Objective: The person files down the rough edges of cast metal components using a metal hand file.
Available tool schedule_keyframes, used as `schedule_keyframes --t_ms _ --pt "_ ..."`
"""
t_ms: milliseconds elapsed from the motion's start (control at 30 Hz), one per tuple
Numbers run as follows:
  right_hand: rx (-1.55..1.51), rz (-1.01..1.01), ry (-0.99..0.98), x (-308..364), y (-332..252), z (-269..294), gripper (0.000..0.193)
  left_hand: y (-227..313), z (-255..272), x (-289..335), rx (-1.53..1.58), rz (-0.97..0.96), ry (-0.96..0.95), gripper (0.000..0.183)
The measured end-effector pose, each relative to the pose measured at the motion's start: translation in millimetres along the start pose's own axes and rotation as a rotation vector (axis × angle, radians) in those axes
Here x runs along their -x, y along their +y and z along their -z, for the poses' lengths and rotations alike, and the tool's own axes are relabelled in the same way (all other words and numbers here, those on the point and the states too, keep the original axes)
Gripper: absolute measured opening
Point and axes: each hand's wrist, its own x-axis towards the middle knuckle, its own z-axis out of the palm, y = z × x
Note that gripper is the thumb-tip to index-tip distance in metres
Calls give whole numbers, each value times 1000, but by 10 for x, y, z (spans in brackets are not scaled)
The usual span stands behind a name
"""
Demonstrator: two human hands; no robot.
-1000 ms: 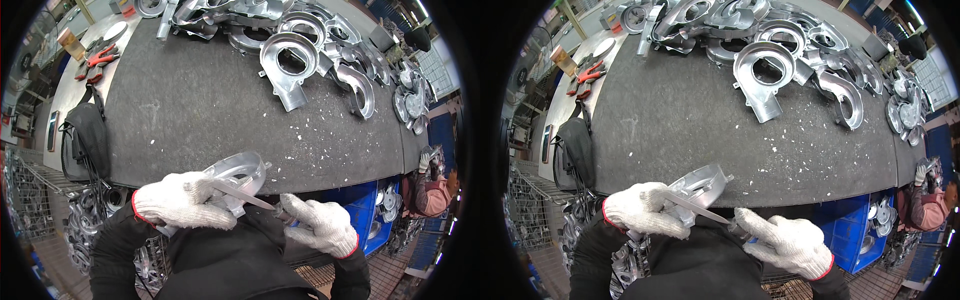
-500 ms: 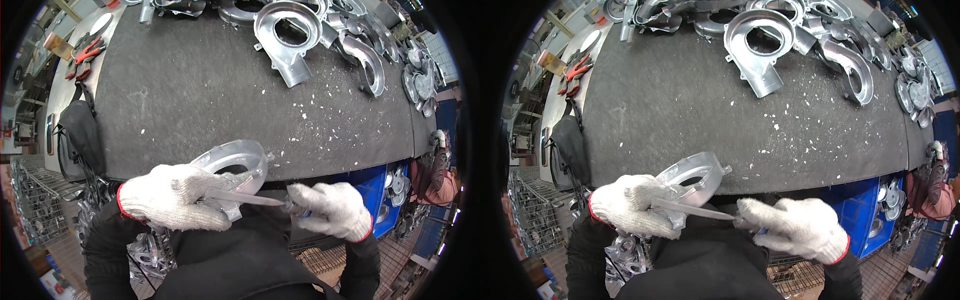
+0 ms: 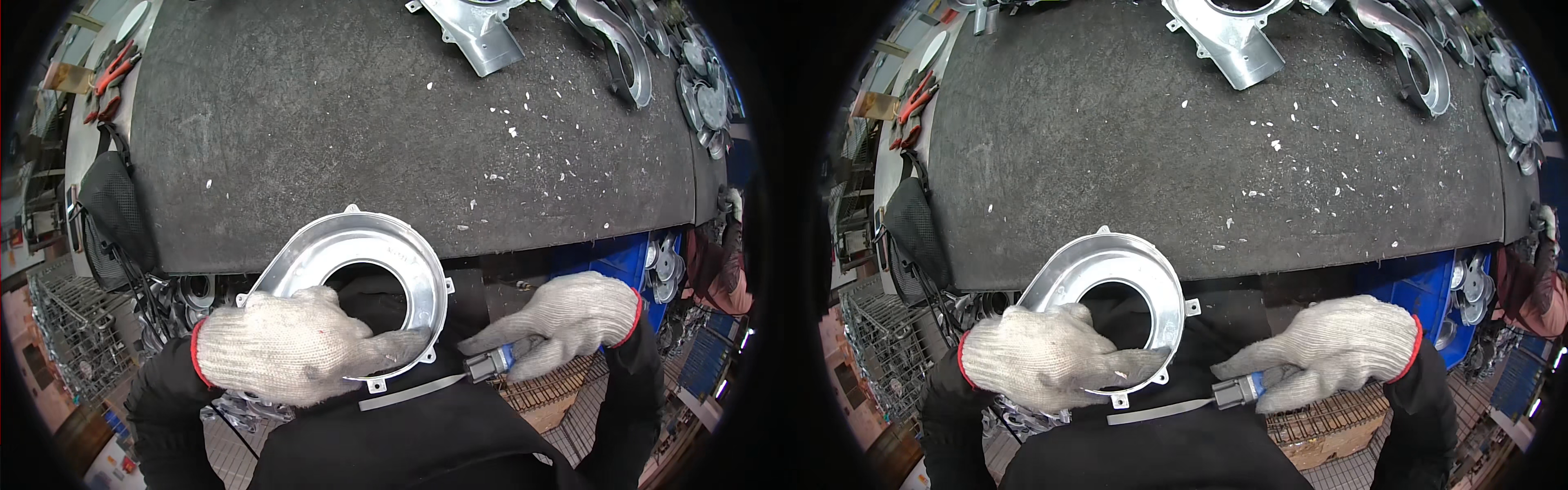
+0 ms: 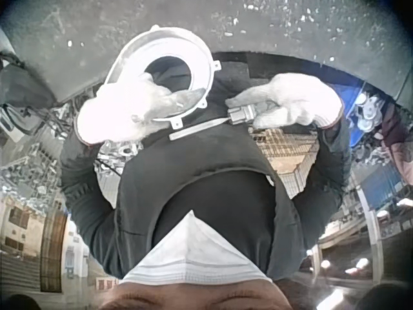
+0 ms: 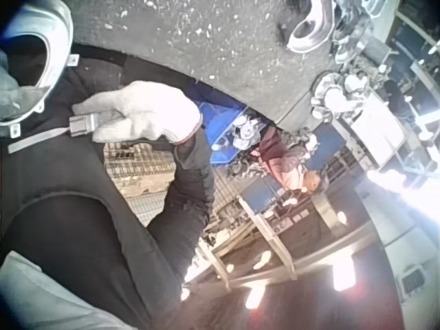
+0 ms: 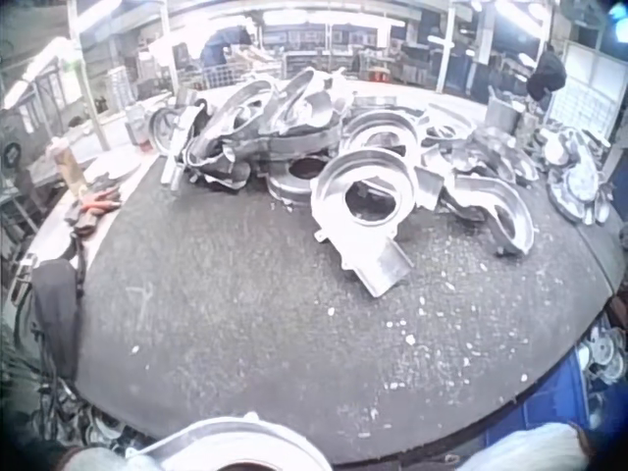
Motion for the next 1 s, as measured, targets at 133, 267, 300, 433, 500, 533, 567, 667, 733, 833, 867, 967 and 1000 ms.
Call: schedule_keyframes --t_ms 133,267,300,433,500,533,567,667,733,833,867,967,1000 --pt "-290 25 48 43 232 -182 60 60 1 -62 47 86 -75 61" --pt "162 -67 77 80 -51 -153 60 59 -107 -76 -42 11 19 67" --pt "162 -73 79 97 -131 -156 60 46 -138 -88 -121 -63 72 69" --pt "191 -300 50 230 -474 -164 64 56 -126 -91 -93 -94 107 70" --pt "197 -333 33 229 -549 -176 64 178 5 -106 6 227 -136 72" --pt "300 -375 5 221 -574 -203 62 161 26 -77 0 230 -129 72" --pt "408 -422 -21 212 -610 -206 61 113 58 -19 78 215 -93 73" --pt "159 -164 163 532 -178 -537 68 146 103 89 174 146 37 77" --pt "-55 118 362 602 -146 -542 73 169 2 105 102 103 307 87" --pt "-325 35 699 360 -359 -859 73 280 25 207 514 259 455 86" --pt "-220 113 783 235 -232 -966 72 433 116 182 836 481 459 87" --pt "-146 28 755 132 -289 -1019 71 454 92 113 870 486 528 83" --pt "-77 56 750 115 -281 -1019 71 449 69 120 781 442 545 78"
